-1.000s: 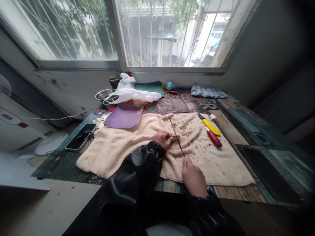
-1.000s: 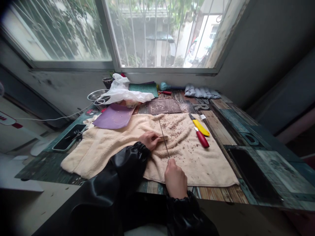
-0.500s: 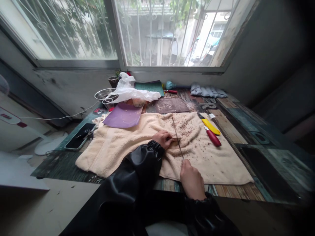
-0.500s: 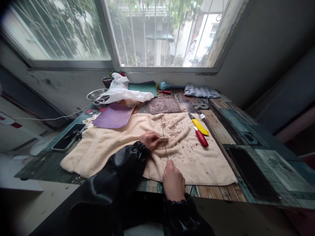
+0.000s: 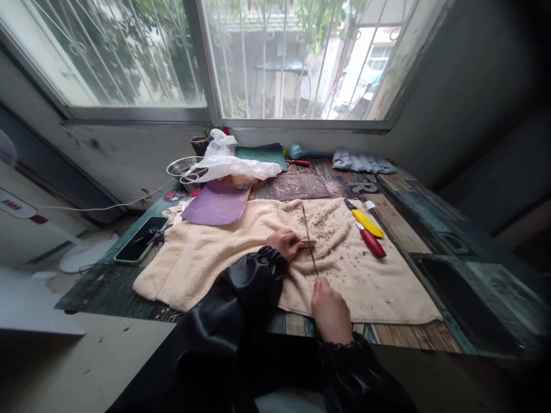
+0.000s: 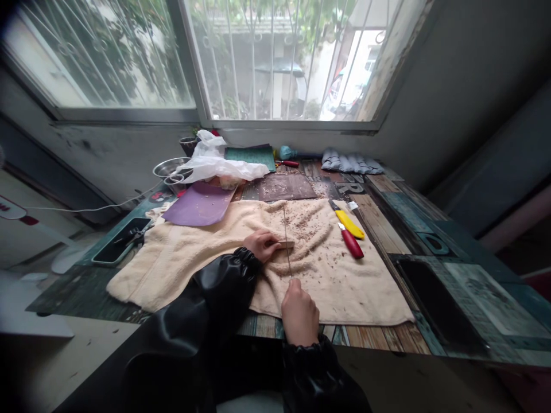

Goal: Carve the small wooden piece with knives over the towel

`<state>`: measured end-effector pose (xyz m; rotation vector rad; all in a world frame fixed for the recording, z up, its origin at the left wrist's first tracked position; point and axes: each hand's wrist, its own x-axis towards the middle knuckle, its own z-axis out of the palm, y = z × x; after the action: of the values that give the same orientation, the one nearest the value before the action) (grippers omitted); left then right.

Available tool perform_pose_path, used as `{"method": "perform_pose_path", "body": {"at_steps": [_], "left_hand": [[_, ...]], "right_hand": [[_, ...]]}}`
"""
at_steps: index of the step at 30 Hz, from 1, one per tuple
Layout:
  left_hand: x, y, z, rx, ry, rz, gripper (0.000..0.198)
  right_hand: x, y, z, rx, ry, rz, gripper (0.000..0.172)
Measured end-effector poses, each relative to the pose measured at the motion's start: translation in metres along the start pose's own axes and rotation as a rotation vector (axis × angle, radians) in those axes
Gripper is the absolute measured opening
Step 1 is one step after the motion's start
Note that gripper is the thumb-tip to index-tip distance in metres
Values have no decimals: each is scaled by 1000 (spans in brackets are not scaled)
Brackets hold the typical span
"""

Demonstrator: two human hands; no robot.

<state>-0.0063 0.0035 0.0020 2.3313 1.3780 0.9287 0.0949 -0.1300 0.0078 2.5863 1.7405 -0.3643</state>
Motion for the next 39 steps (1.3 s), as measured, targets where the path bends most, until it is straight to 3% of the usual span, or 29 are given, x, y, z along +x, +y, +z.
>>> {"method": "perform_pose_path", "body": {"at_steps": [21, 39], "left_hand": [[-1, -6, 8, -20, 29, 59, 11], [1, -6, 6, -12, 6, 12, 15]], "right_hand": [[8, 2, -4, 19, -19, 20, 31], [2, 5, 4, 9, -42, -10, 31]]}}
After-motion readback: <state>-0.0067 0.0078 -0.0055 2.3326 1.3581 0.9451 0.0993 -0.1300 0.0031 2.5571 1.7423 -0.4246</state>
